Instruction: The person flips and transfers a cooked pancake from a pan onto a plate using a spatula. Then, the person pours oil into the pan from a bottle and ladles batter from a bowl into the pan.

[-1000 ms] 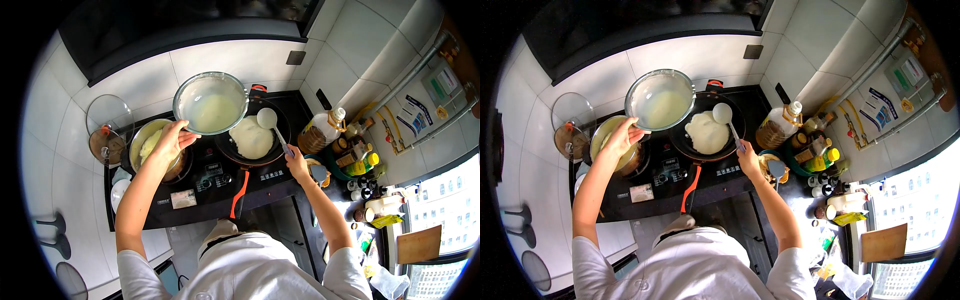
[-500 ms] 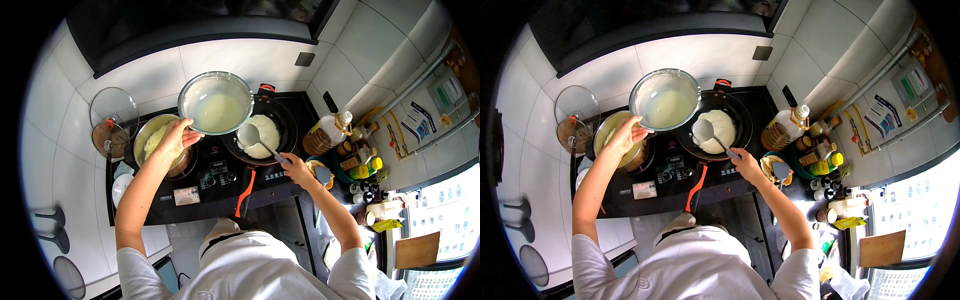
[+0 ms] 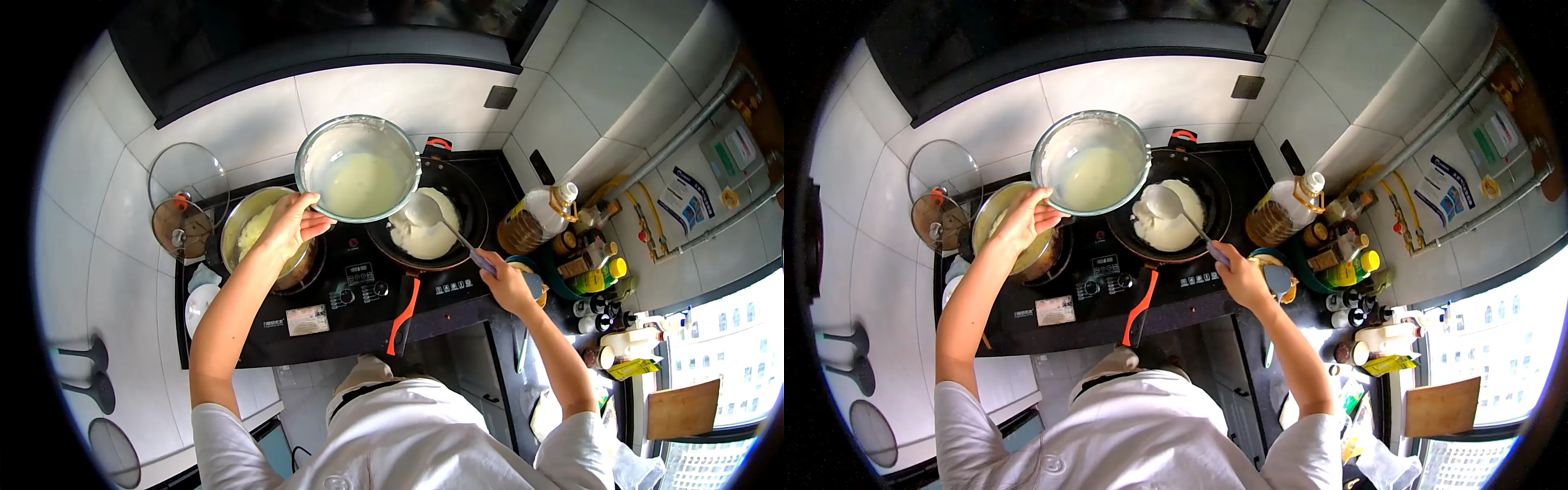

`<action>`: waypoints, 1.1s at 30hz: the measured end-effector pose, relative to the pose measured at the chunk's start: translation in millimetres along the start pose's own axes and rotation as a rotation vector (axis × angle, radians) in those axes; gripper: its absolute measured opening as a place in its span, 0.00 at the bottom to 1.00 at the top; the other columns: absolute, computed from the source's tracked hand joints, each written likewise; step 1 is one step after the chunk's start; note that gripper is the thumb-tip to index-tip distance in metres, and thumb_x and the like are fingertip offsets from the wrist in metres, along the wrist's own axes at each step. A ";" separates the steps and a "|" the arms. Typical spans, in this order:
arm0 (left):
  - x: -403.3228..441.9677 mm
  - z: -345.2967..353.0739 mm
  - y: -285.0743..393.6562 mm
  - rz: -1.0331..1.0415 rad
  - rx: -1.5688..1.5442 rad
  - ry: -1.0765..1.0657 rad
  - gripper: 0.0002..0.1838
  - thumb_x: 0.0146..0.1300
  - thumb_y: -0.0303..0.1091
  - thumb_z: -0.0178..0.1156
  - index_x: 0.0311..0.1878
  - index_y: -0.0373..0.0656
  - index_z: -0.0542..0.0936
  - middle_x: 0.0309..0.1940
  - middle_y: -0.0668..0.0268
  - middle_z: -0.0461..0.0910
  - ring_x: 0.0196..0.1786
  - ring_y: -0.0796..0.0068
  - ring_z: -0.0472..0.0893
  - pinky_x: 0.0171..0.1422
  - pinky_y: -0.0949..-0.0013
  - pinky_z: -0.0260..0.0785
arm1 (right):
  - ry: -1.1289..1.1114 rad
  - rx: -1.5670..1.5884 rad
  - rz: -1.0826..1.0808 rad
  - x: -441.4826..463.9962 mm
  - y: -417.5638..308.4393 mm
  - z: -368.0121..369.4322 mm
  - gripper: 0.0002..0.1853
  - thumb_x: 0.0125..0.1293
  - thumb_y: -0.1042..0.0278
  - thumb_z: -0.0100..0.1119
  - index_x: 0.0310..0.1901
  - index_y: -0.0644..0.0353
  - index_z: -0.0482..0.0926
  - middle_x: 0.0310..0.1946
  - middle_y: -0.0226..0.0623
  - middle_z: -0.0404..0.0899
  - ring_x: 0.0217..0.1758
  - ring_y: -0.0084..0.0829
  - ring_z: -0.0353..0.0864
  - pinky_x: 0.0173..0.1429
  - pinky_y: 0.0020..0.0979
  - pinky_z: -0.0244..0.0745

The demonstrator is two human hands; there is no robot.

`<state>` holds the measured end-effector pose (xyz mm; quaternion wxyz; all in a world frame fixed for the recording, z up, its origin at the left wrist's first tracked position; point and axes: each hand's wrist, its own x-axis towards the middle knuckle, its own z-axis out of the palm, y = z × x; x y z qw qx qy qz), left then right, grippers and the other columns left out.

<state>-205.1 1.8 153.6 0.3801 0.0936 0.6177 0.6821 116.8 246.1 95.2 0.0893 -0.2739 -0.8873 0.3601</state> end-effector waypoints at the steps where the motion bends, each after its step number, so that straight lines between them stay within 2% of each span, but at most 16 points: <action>1: -3.4 0.6 1.9 0.006 0.004 0.005 0.18 0.62 0.39 0.58 0.44 0.31 0.70 0.33 0.50 0.80 0.35 0.62 0.85 0.39 0.69 0.82 | -0.025 0.015 0.008 -3.1 3.0 -7.0 0.21 0.64 0.67 0.53 0.60 0.52 0.70 0.40 0.53 0.80 0.43 0.50 0.81 0.47 0.39 0.74; 2: -5.5 0.1 3.6 0.013 0.010 0.010 0.18 0.62 0.39 0.58 0.44 0.31 0.70 0.33 0.50 0.80 0.35 0.62 0.85 0.40 0.69 0.82 | -0.033 0.006 -0.007 -4.4 12.5 -10.3 0.21 0.64 0.67 0.54 0.60 0.52 0.71 0.35 0.47 0.81 0.38 0.40 0.82 0.43 0.33 0.73; 5: -4.1 -4.5 3.1 0.010 0.020 -0.010 0.18 0.63 0.38 0.58 0.44 0.31 0.70 0.33 0.50 0.80 0.35 0.63 0.85 0.40 0.69 0.82 | -0.204 0.057 0.203 -6.3 23.4 -20.5 0.22 0.64 0.68 0.55 0.60 0.51 0.72 0.30 0.40 0.79 0.32 0.29 0.79 0.39 0.29 0.72; 6: -5.0 -4.0 4.1 0.010 0.023 -0.006 0.18 0.63 0.38 0.58 0.44 0.31 0.70 0.33 0.50 0.80 0.35 0.63 0.85 0.40 0.69 0.82 | -0.219 0.113 0.232 -5.7 23.4 -18.3 0.22 0.63 0.68 0.56 0.60 0.50 0.72 0.27 0.35 0.76 0.29 0.22 0.75 0.36 0.27 0.70; 9: -6.1 -1.0 5.4 0.003 0.029 0.002 0.17 0.63 0.38 0.57 0.44 0.31 0.70 0.33 0.49 0.80 0.35 0.63 0.85 0.40 0.69 0.82 | -0.192 0.207 0.207 8.2 27.6 3.3 0.22 0.63 0.68 0.56 0.60 0.51 0.72 0.28 0.35 0.78 0.30 0.25 0.76 0.38 0.28 0.71; 10: -4.3 -0.8 5.0 0.000 0.030 0.006 0.17 0.63 0.38 0.57 0.44 0.31 0.70 0.33 0.49 0.80 0.35 0.63 0.85 0.40 0.69 0.82 | -0.141 0.224 0.106 18.3 32.6 16.8 0.21 0.64 0.67 0.56 0.60 0.52 0.72 0.30 0.37 0.78 0.31 0.26 0.76 0.39 0.28 0.71; 13: -1.9 0.7 4.7 -0.007 0.037 0.007 0.18 0.63 0.38 0.56 0.45 0.30 0.70 0.33 0.49 0.80 0.35 0.63 0.85 0.40 0.69 0.82 | -0.137 0.196 0.192 46.8 13.0 39.9 0.21 0.64 0.66 0.55 0.60 0.54 0.71 0.35 0.42 0.80 0.36 0.32 0.80 0.44 0.31 0.73; 15: -2.0 1.7 4.5 -0.009 0.041 0.007 0.18 0.63 0.38 0.56 0.45 0.30 0.70 0.34 0.49 0.81 0.35 0.62 0.85 0.40 0.69 0.82 | -0.059 0.181 0.132 58.8 16.8 51.3 0.21 0.64 0.65 0.55 0.59 0.54 0.71 0.38 0.45 0.81 0.39 0.37 0.81 0.46 0.32 0.73; 19: -6.5 1.2 7.2 -0.018 0.071 0.020 0.17 0.63 0.40 0.56 0.43 0.33 0.70 0.34 0.49 0.81 0.35 0.62 0.85 0.39 0.68 0.81 | 0.024 0.149 0.072 50.9 8.8 34.8 0.22 0.63 0.65 0.55 0.59 0.53 0.71 0.42 0.49 0.81 0.46 0.46 0.82 0.48 0.35 0.74; 20: -7.2 1.2 7.5 -0.024 0.088 0.022 0.17 0.63 0.40 0.56 0.43 0.33 0.70 0.35 0.49 0.81 0.36 0.62 0.85 0.39 0.68 0.81 | 0.000 0.107 0.086 49.6 14.6 27.2 0.22 0.63 0.65 0.55 0.60 0.52 0.71 0.40 0.49 0.81 0.42 0.43 0.82 0.46 0.35 0.74; 21: -7.4 1.4 7.2 -0.028 0.089 0.025 0.17 0.63 0.41 0.56 0.43 0.34 0.69 0.35 0.49 0.81 0.36 0.62 0.85 0.39 0.68 0.81 | -0.046 0.155 0.150 47.4 23.0 19.5 0.23 0.63 0.65 0.55 0.61 0.51 0.71 0.35 0.43 0.80 0.34 0.36 0.80 0.42 0.32 0.73; 23: -8.5 0.0 5.7 -0.033 0.089 0.032 0.17 0.63 0.41 0.56 0.43 0.35 0.69 0.35 0.50 0.81 0.36 0.63 0.85 0.39 0.68 0.81 | -0.051 0.343 0.192 34.5 22.6 7.0 0.22 0.65 0.66 0.54 0.62 0.51 0.71 0.27 0.33 0.75 0.26 0.25 0.72 0.35 0.27 0.70; 26: -8.7 -0.7 4.7 -0.022 0.072 0.036 0.18 0.63 0.41 0.56 0.44 0.35 0.68 0.35 0.50 0.82 0.36 0.62 0.85 0.39 0.68 0.81 | -0.083 0.520 0.315 21.2 11.2 -10.5 0.22 0.67 0.68 0.52 0.63 0.51 0.70 0.25 0.25 0.69 0.23 0.19 0.65 0.27 0.23 0.64; 29: -7.3 0.8 5.8 -0.019 0.071 0.018 0.17 0.63 0.41 0.57 0.43 0.36 0.68 0.34 0.50 0.82 0.36 0.62 0.85 0.39 0.68 0.81 | -0.114 0.657 0.391 20.9 11.0 -12.0 0.21 0.68 0.69 0.51 0.63 0.51 0.69 0.22 0.24 0.66 0.19 0.18 0.63 0.21 0.22 0.58; 32: 1.8 -4.5 1.3 -0.060 0.064 -0.010 0.23 0.63 0.44 0.57 0.54 0.39 0.67 0.36 0.51 0.82 0.38 0.65 0.85 0.40 0.70 0.79 | -0.035 0.659 0.350 39.7 16.7 14.3 0.21 0.67 0.68 0.51 0.62 0.52 0.69 0.19 0.25 0.66 0.17 0.17 0.62 0.17 0.23 0.54; 33: 0.7 -3.2 1.5 -0.045 0.063 -0.001 0.21 0.63 0.43 0.57 0.50 0.38 0.67 0.35 0.50 0.82 0.37 0.64 0.85 0.40 0.69 0.80 | -0.027 0.642 0.367 47.0 21.0 24.6 0.21 0.67 0.68 0.51 0.62 0.52 0.69 0.19 0.25 0.65 0.16 0.17 0.61 0.17 0.23 0.54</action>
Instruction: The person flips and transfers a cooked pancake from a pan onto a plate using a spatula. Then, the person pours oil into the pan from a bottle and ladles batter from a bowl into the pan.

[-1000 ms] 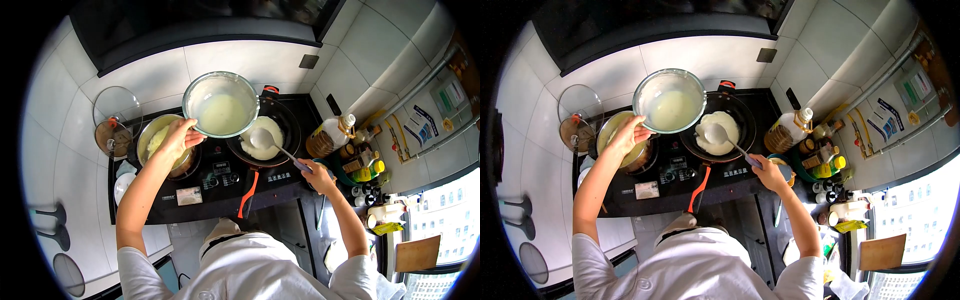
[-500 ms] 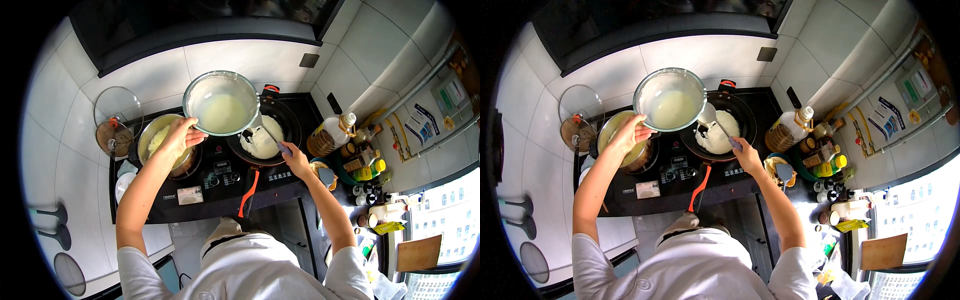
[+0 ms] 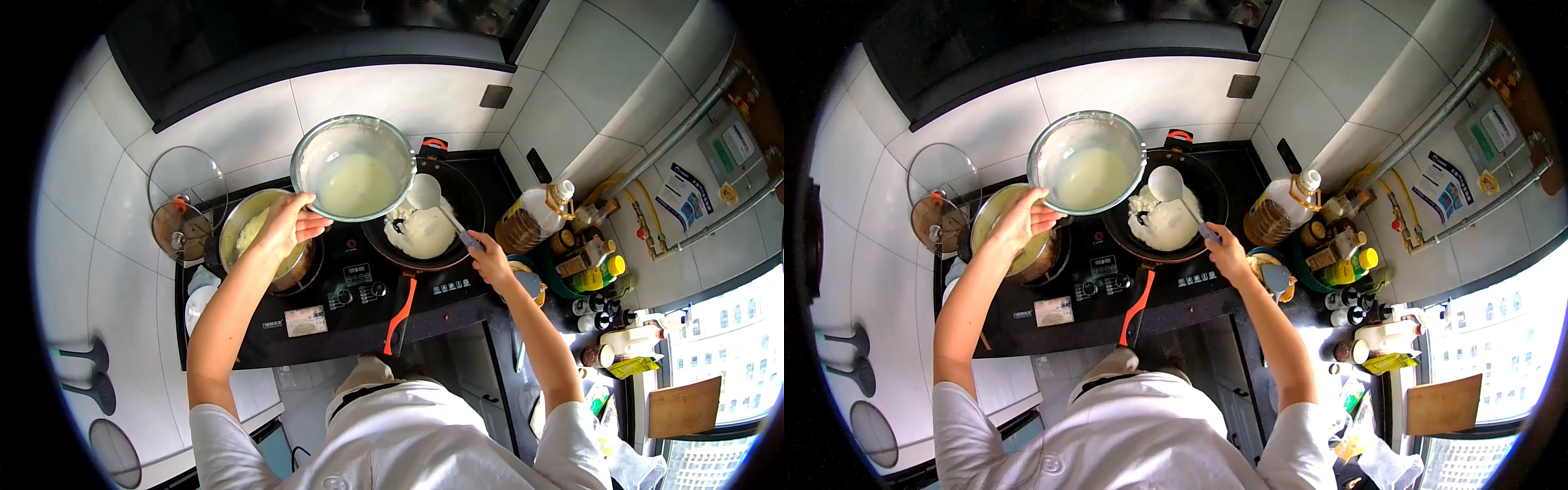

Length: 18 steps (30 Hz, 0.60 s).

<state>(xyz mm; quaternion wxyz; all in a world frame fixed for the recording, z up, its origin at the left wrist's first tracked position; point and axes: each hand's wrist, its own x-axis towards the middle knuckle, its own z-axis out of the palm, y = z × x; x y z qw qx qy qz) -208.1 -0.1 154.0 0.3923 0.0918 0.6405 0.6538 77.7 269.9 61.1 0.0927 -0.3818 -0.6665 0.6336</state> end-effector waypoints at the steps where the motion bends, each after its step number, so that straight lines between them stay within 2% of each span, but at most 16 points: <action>1: -3.3 4.1 2.4 0.015 -0.001 0.010 0.19 0.63 0.42 0.57 0.46 0.36 0.68 0.34 0.50 0.82 0.37 0.63 0.85 0.39 0.69 0.80 | 0.015 -0.015 0.012 10.4 6.5 5.9 0.21 0.67 0.67 0.51 0.62 0.52 0.69 0.18 0.25 0.65 0.16 0.17 0.61 0.17 0.22 0.53; 2: -5.2 6.1 3.7 0.031 -0.004 0.022 0.17 0.63 0.41 0.57 0.43 0.35 0.69 0.34 0.50 0.82 0.36 0.62 0.85 0.39 0.68 0.81 | 0.029 -0.030 0.024 16.8 7.3 12.2 0.22 0.66 0.67 0.51 0.62 0.52 0.69 0.17 0.26 0.65 0.15 0.17 0.61 0.16 0.22 0.53; 6: -7.1 1.3 1.4 0.021 -0.007 0.028 0.16 0.63 0.40 0.56 0.43 0.36 0.69 0.34 0.49 0.82 0.36 0.62 0.85 0.38 0.68 0.81 | -0.037 0.137 0.161 28.2 9.8 28.6 0.22 0.66 0.67 0.51 0.62 0.51 0.68 0.18 0.27 0.67 0.14 0.18 0.61 0.16 0.23 0.52; 10: -11.7 -4.5 0.1 0.022 -0.003 0.033 0.17 0.62 0.40 0.56 0.45 0.35 0.70 0.35 0.49 0.82 0.36 0.62 0.85 0.38 0.69 0.81 | -0.106 -0.115 0.115 9.9 2.8 25.0 0.22 0.66 0.67 0.51 0.62 0.51 0.69 0.20 0.28 0.68 0.17 0.19 0.64 0.19 0.23 0.60; 11: -12.4 -5.5 -0.1 0.023 0.000 0.035 0.17 0.62 0.40 0.56 0.46 0.35 0.71 0.35 0.49 0.82 0.36 0.63 0.85 0.38 0.69 0.81 | -0.096 -0.240 0.076 8.1 4.3 20.2 0.22 0.65 0.66 0.52 0.62 0.50 0.69 0.26 0.39 0.77 0.22 0.32 0.76 0.28 0.31 0.72; 14: -15.1 -6.8 1.0 0.029 0.009 0.042 0.18 0.62 0.40 0.56 0.47 0.34 0.71 0.34 0.51 0.82 0.36 0.63 0.85 0.37 0.70 0.81 | 0.057 -0.652 -0.517 -13.6 11.2 14.8 0.22 0.65 0.65 0.52 0.62 0.48 0.68 0.35 0.53 0.81 0.34 0.49 0.82 0.39 0.42 0.76; 15: -15.2 -7.0 0.9 0.030 0.012 0.045 0.18 0.62 0.40 0.56 0.47 0.34 0.71 0.34 0.51 0.82 0.36 0.63 0.85 0.38 0.70 0.81 | 0.029 -0.684 -0.396 -24.8 4.6 15.0 0.23 0.66 0.63 0.52 0.63 0.45 0.66 0.39 0.58 0.79 0.41 0.57 0.78 0.43 0.50 0.74; 18: -11.9 -3.9 2.3 0.033 0.020 0.043 0.18 0.62 0.40 0.56 0.46 0.34 0.71 0.33 0.51 0.82 0.35 0.63 0.85 0.38 0.69 0.81 | 0.032 -0.833 -0.355 -37.9 -1.5 10.5 0.23 0.66 0.62 0.50 0.64 0.42 0.65 0.33 0.54 0.80 0.35 0.56 0.80 0.40 0.51 0.75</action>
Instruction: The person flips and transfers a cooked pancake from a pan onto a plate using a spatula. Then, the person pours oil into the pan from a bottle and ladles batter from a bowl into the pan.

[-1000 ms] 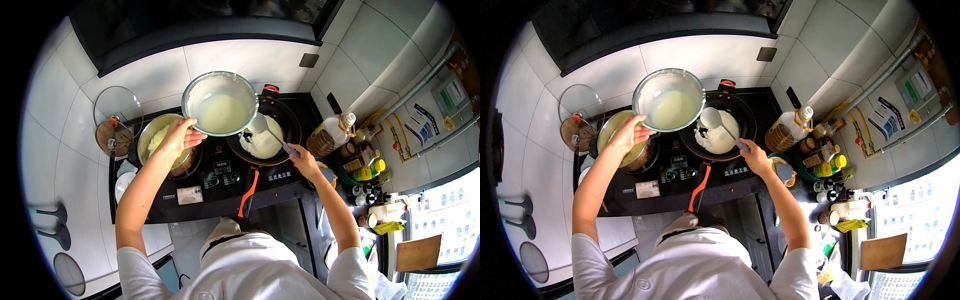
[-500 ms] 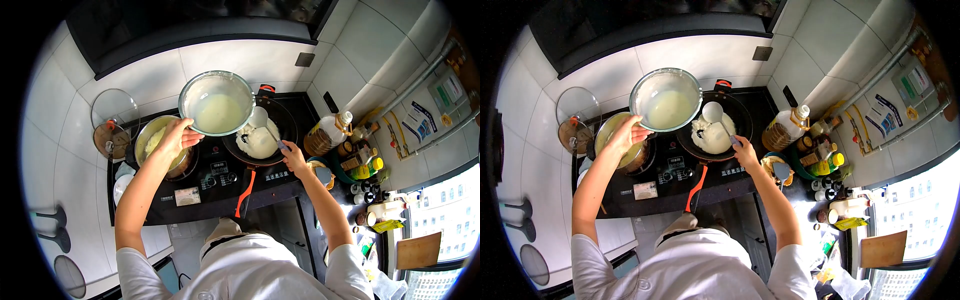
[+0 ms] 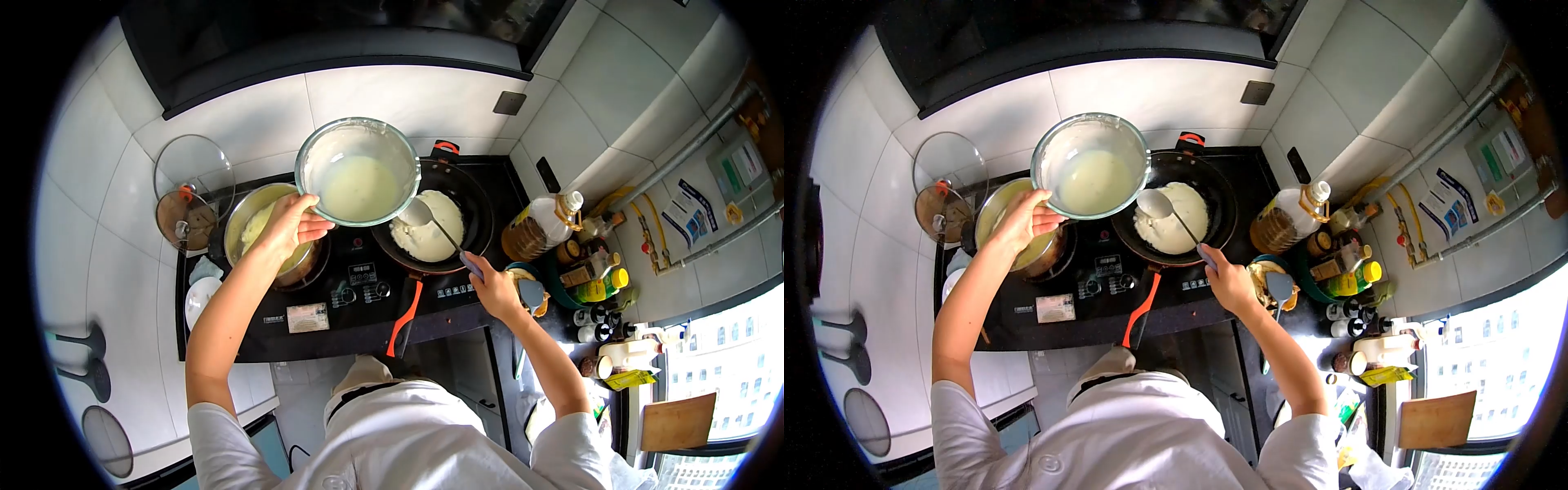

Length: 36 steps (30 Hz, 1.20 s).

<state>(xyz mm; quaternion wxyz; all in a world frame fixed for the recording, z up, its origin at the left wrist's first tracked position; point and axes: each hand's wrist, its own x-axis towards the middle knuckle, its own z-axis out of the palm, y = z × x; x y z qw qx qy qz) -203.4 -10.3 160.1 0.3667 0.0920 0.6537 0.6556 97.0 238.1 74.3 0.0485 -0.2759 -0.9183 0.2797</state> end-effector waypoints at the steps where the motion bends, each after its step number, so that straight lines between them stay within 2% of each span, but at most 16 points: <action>1: 1.3 1.0 -0.3 0.000 0.001 -0.004 0.18 0.62 0.40 0.56 0.46 0.34 0.71 0.33 0.51 0.82 0.35 0.63 0.85 0.38 0.69 0.81 | 0.002 -0.014 -0.012 -5.0 -3.6 -3.4 0.24 0.66 0.62 0.50 0.64 0.42 0.64 0.33 0.54 0.81 0.34 0.56 0.80 0.40 0.50 0.75; 6: 5.3 11.6 2.6 0.006 0.005 -0.007 0.17 0.62 0.40 0.56 0.44 0.34 0.71 0.32 0.51 0.81 0.34 0.63 0.85 0.39 0.67 0.81 | 0.090 0.026 -0.103 -19.6 -1.9 -6.2 0.24 0.66 0.63 0.50 0.64 0.41 0.64 0.30 0.54 0.80 0.31 0.55 0.80 0.37 0.50 0.75; 9: 6.1 16.7 3.9 0.017 -0.013 -0.008 0.17 0.62 0.40 0.56 0.43 0.34 0.70 0.32 0.51 0.81 0.34 0.63 0.85 0.39 0.67 0.82 | 0.046 0.065 -0.017 -29.0 -5.3 -9.0 0.24 0.66 0.64 0.51 0.64 0.42 0.64 0.31 0.53 0.81 0.30 0.55 0.79 0.37 0.51 0.75; 12: 7.8 21.9 4.3 0.018 -0.016 -0.014 0.17 0.62 0.40 0.56 0.44 0.35 0.70 0.32 0.51 0.81 0.34 0.63 0.85 0.39 0.67 0.82 | 0.049 0.028 -0.058 -30.8 2.1 -3.6 0.24 0.66 0.64 0.51 0.64 0.44 0.64 0.31 0.52 0.81 0.30 0.55 0.80 0.37 0.50 0.75; 15: 6.5 23.1 4.7 0.020 -0.012 -0.034 0.17 0.62 0.40 0.56 0.44 0.35 0.70 0.32 0.52 0.81 0.34 0.63 0.85 0.39 0.67 0.82 | 0.007 0.002 0.025 -37.2 3.4 -5.1 0.23 0.66 0.64 0.51 0.63 0.45 0.66 0.32 0.51 0.81 0.33 0.55 0.80 0.39 0.48 0.76; 18: 4.3 24.6 5.0 0.019 -0.010 -0.045 0.17 0.63 0.40 0.56 0.44 0.35 0.70 0.32 0.52 0.81 0.34 0.63 0.85 0.39 0.67 0.82 | -0.011 0.108 0.014 -39.4 21.4 -14.5 0.23 0.65 0.65 0.52 0.62 0.46 0.68 0.36 0.53 0.81 0.39 0.54 0.80 0.44 0.46 0.75; 19: 2.8 23.7 4.6 0.023 -0.011 -0.049 0.17 0.63 0.40 0.56 0.44 0.35 0.70 0.31 0.52 0.81 0.34 0.63 0.85 0.39 0.67 0.82 | 0.002 0.174 0.011 -39.7 29.6 -16.1 0.22 0.65 0.64 0.53 0.61 0.48 0.69 0.40 0.51 0.80 0.43 0.49 0.81 0.49 0.40 0.74; 22: -0.1 20.4 4.2 0.032 -0.017 -0.031 0.17 0.63 0.40 0.56 0.44 0.35 0.70 0.31 0.51 0.81 0.34 0.63 0.85 0.39 0.67 0.82 | -0.070 0.234 0.094 -30.3 41.4 -20.3 0.22 0.64 0.65 0.54 0.61 0.50 0.70 0.42 0.48 0.81 0.45 0.43 0.81 0.51 0.35 0.73; 23: -1.0 20.1 3.2 0.031 -0.018 -0.024 0.17 0.63 0.40 0.56 0.45 0.34 0.70 0.31 0.51 0.81 0.33 0.63 0.85 0.39 0.67 0.82 | -0.085 0.246 0.157 -21.6 40.0 -18.6 0.22 0.64 0.64 0.54 0.61 0.51 0.70 0.42 0.47 0.81 0.45 0.40 0.81 0.51 0.33 0.72; 26: -2.0 20.3 3.5 0.031 -0.021 -0.035 0.17 0.63 0.40 0.56 0.44 0.34 0.70 0.32 0.50 0.81 0.33 0.63 0.85 0.38 0.67 0.82 | -0.031 0.340 0.191 18.3 49.9 4.2 0.22 0.65 0.64 0.54 0.61 0.51 0.70 0.42 0.47 0.80 0.45 0.41 0.81 0.51 0.33 0.73; 29: -1.4 21.4 2.9 0.015 -0.036 -0.032 0.18 0.63 0.40 0.56 0.44 0.32 0.69 0.31 0.49 0.81 0.33 0.62 0.85 0.38 0.66 0.82 | 0.085 0.295 0.177 45.6 41.1 13.4 0.22 0.64 0.64 0.54 0.61 0.51 0.71 0.41 0.47 0.80 0.43 0.40 0.81 0.49 0.33 0.73; 32: -1.4 22.5 2.0 0.007 -0.053 -0.021 0.18 0.63 0.39 0.57 0.44 0.31 0.69 0.32 0.48 0.81 0.34 0.61 0.85 0.38 0.65 0.83 | 0.040 0.374 0.237 36.3 25.1 -3.8 0.21 0.64 0.65 0.54 0.60 0.51 0.72 0.40 0.46 0.80 0.41 0.40 0.81 0.47 0.33 0.73; 35: 0.9 19.9 -0.4 0.002 -0.061 -0.020 0.19 0.63 0.39 0.57 0.44 0.30 0.68 0.32 0.47 0.81 0.34 0.60 0.85 0.38 0.65 0.83 | 0.039 0.395 0.086 19.9 41.4 -3.8 0.22 0.64 0.65 0.54 0.60 0.50 0.72 0.38 0.45 0.80 0.38 0.37 0.81 0.45 0.34 0.73; 36: 1.1 19.0 -1.4 -0.001 -0.061 -0.009 0.19 0.63 0.39 0.57 0.44 0.30 0.68 0.32 0.47 0.81 0.34 0.60 0.85 0.38 0.65 0.83 | -0.023 0.415 0.107 16.8 43.7 -3.5 0.21 0.64 0.65 0.55 0.60 0.50 0.72 0.38 0.45 0.80 0.38 0.36 0.81 0.45 0.33 0.73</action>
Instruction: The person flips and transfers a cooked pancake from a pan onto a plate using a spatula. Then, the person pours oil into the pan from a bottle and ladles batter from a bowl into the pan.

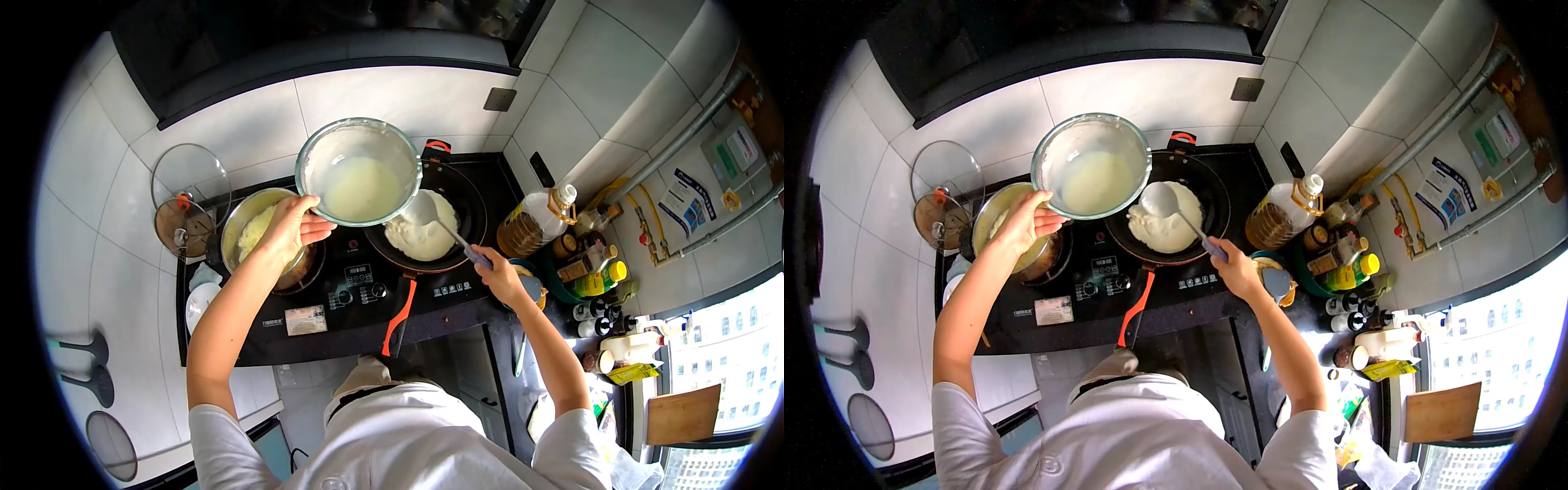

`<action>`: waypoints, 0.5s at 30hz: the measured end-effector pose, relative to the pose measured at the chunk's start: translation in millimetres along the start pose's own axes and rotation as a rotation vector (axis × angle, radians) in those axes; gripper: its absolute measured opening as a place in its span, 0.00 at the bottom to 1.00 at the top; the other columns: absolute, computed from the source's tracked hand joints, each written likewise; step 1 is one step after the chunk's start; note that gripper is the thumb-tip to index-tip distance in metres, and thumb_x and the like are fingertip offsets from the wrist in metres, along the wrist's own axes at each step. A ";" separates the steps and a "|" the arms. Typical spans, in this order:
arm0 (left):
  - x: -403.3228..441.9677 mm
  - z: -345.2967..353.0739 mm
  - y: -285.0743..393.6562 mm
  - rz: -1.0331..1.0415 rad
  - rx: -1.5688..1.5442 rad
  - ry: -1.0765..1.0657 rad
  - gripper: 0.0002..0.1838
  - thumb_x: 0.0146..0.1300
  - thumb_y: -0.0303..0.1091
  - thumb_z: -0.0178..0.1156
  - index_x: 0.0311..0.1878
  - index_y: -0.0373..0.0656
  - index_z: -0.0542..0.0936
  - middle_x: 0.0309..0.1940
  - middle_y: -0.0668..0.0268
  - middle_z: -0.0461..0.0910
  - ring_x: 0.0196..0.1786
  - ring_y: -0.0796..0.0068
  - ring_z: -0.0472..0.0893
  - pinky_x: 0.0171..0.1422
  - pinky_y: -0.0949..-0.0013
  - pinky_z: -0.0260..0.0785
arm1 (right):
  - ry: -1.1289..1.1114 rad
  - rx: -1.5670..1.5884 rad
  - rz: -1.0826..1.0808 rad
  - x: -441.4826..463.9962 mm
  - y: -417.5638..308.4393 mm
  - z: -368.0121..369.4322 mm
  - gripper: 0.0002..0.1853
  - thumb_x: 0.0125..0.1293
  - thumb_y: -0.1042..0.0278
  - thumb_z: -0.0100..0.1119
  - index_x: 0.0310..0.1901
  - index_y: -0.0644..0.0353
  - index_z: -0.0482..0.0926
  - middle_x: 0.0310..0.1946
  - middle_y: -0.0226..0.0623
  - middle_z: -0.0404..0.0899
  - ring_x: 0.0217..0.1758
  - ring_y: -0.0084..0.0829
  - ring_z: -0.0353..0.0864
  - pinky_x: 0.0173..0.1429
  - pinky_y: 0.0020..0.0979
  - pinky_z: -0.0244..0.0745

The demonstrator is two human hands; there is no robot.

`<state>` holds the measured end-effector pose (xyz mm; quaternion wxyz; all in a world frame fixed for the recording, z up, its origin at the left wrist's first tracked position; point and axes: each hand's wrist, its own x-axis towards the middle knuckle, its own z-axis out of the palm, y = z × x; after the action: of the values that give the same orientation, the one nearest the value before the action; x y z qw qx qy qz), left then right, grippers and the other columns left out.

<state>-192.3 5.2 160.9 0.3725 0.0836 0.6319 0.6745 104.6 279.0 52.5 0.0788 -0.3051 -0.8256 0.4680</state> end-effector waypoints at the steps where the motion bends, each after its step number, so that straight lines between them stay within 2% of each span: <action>1: 0.6 0.2 -0.7 -0.003 0.002 0.006 0.19 0.63 0.39 0.57 0.44 0.30 0.68 0.32 0.47 0.81 0.34 0.60 0.85 0.38 0.65 0.83 | -0.052 0.017 0.035 -6.3 -6.9 -2.7 0.21 0.64 0.66 0.55 0.60 0.50 0.72 0.38 0.44 0.80 0.38 0.36 0.81 0.45 0.33 0.73; 2: 1.6 0.7 -0.4 -0.003 0.007 0.011 0.19 0.63 0.39 0.57 0.44 0.31 0.68 0.33 0.48 0.81 0.34 0.60 0.85 0.38 0.65 0.83 | -0.101 0.036 0.069 -10.5 -10.5 -3.6 0.21 0.64 0.66 0.55 0.60 0.50 0.72 0.37 0.44 0.80 0.38 0.35 0.81 0.45 0.33 0.73; 3: 2.0 0.8 -0.3 0.002 0.013 0.006 0.19 0.63 0.39 0.57 0.44 0.31 0.68 0.33 0.48 0.81 0.34 0.60 0.85 0.38 0.65 0.83 | -0.076 0.001 -0.020 -8.2 -0.2 2.0 0.22 0.63 0.65 0.55 0.60 0.51 0.72 0.36 0.42 0.81 0.36 0.33 0.80 0.44 0.32 0.73; 6: 2.2 4.1 1.8 0.015 0.036 -0.013 0.18 0.63 0.39 0.56 0.45 0.31 0.68 0.33 0.48 0.81 0.34 0.61 0.85 0.38 0.65 0.82 | -0.046 -0.058 0.101 -4.9 -14.6 2.8 0.22 0.63 0.64 0.56 0.60 0.51 0.72 0.37 0.45 0.81 0.39 0.38 0.82 0.46 0.34 0.74; 7: 1.4 5.7 3.2 0.019 0.046 -0.021 0.18 0.64 0.40 0.55 0.45 0.32 0.68 0.33 0.49 0.81 0.34 0.61 0.85 0.38 0.65 0.82 | 0.050 -0.120 -0.009 -0.3 -8.8 4.9 0.22 0.63 0.64 0.56 0.60 0.50 0.71 0.39 0.49 0.82 0.43 0.47 0.82 0.48 0.38 0.74; 10: -1.7 9.6 5.2 0.020 0.080 -0.038 0.18 0.64 0.40 0.55 0.45 0.32 0.69 0.33 0.49 0.81 0.34 0.61 0.85 0.38 0.65 0.82 | 0.216 -0.242 -0.042 -0.9 -3.4 2.3 0.22 0.64 0.67 0.54 0.61 0.51 0.70 0.36 0.48 0.80 0.39 0.42 0.81 0.46 0.35 0.73; 11: -2.7 11.6 5.7 0.020 0.091 -0.044 0.18 0.64 0.41 0.54 0.46 0.32 0.69 0.33 0.49 0.81 0.34 0.61 0.85 0.38 0.65 0.82 | 0.235 -0.221 -0.048 -5.8 -7.0 -0.8 0.21 0.64 0.67 0.53 0.60 0.52 0.70 0.41 0.53 0.80 0.45 0.50 0.80 0.48 0.38 0.72; 14: -5.9 20.2 4.8 0.016 0.067 -0.074 0.17 0.65 0.40 0.54 0.45 0.33 0.69 0.32 0.49 0.81 0.34 0.61 0.85 0.39 0.65 0.82 | 0.147 -0.184 0.002 -22.7 -16.4 -20.4 0.22 0.64 0.66 0.53 0.61 0.52 0.70 0.42 0.54 0.80 0.47 0.51 0.80 0.50 0.38 0.72; 15: -6.4 22.6 3.5 0.009 0.047 -0.072 0.17 0.65 0.40 0.55 0.44 0.34 0.69 0.32 0.50 0.81 0.34 0.61 0.85 0.39 0.65 0.82 | 0.164 -0.253 -0.074 -28.1 -13.6 -22.3 0.24 0.64 0.67 0.52 0.63 0.48 0.67 0.37 0.56 0.80 0.41 0.55 0.79 0.45 0.45 0.75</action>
<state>-176.0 19.4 170.6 0.3899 0.1195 0.6331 0.6579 130.5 273.8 80.3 0.1243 -0.3192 -0.8794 0.3306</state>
